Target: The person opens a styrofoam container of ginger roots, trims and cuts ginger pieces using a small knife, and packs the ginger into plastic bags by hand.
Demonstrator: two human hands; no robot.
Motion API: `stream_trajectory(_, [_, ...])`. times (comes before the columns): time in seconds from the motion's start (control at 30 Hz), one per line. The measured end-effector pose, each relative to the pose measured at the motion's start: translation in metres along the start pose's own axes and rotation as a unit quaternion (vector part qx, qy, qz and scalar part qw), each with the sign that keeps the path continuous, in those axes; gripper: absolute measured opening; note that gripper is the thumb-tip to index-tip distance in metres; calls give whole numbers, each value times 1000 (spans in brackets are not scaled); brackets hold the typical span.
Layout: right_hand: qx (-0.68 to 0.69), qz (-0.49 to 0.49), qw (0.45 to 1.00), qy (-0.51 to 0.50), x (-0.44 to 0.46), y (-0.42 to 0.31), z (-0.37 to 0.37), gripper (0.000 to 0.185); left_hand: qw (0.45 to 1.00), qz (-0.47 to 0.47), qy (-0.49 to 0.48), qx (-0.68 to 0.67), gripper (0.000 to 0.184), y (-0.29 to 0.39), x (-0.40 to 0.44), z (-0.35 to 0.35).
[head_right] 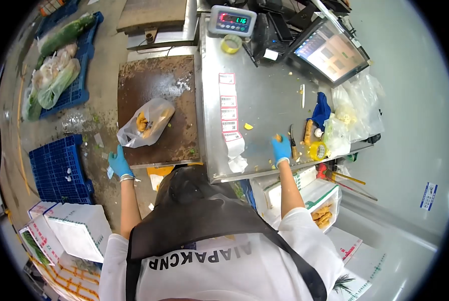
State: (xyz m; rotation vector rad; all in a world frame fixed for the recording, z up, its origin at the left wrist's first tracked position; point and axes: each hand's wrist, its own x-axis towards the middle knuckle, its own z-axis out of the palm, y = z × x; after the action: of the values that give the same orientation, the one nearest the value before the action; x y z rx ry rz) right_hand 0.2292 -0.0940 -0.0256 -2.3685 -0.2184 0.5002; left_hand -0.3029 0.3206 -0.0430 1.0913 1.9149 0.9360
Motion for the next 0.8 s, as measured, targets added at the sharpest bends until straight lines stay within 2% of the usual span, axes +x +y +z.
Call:
stream_trajectory(0.07, [-109,21,994,-23,-30,-19,-36,49,999,17,-15,44,75,-14,4,-13])
stream_trajectory(0.17, [-137,-89,987,8,-33,8,-47,53,997,28,23,73,79,-5,-15,-21])
stream_trajectory(0.2, [-210,-80,973,53,-28,15,-46,55,995,37,36,80,80,-3,-17,-21])
stream_trajectory(0.27, [-352,-52,923,143,-47,-29,-53,61,986,27,48,155,85,12,-21,-21])
stream_trajectory(0.3, [-357,-63,913,185,-53,-39,-50,61,979,22,54,194,88,21,-22,-21])
stream_trajectory(0.43, [-232,-216,933,171,-81,-64,-29,55,973,-40,62,217,104,52,-16,-5])
stream_trajectory(0.53, [-116,-243,960,73,-118,-77,1,54,937,-149,-39,313,103,53,14,15])
stream_trajectory(0.57, [-98,-233,966,44,-133,-84,9,52,976,-144,-88,140,90,27,28,28])
stream_trajectory(0.6, [-79,-219,972,15,-143,-96,13,51,980,-140,-135,-34,77,-7,43,42])
stream_trajectory(0.63, [-50,-216,975,0,-152,-100,17,49,952,-179,-200,-148,60,-27,67,50])
stream_trajectory(0.7, [6,-208,978,-23,-163,-115,20,45,874,-190,-309,-323,34,-21,83,55])
stream_trajectory(0.73, [33,-207,977,-30,-164,-127,21,44,835,-161,-357,-387,26,13,81,53])
stream_trajectory(0.8, [78,-182,979,-42,-160,-144,28,44,782,-121,-462,-400,29,54,53,47])
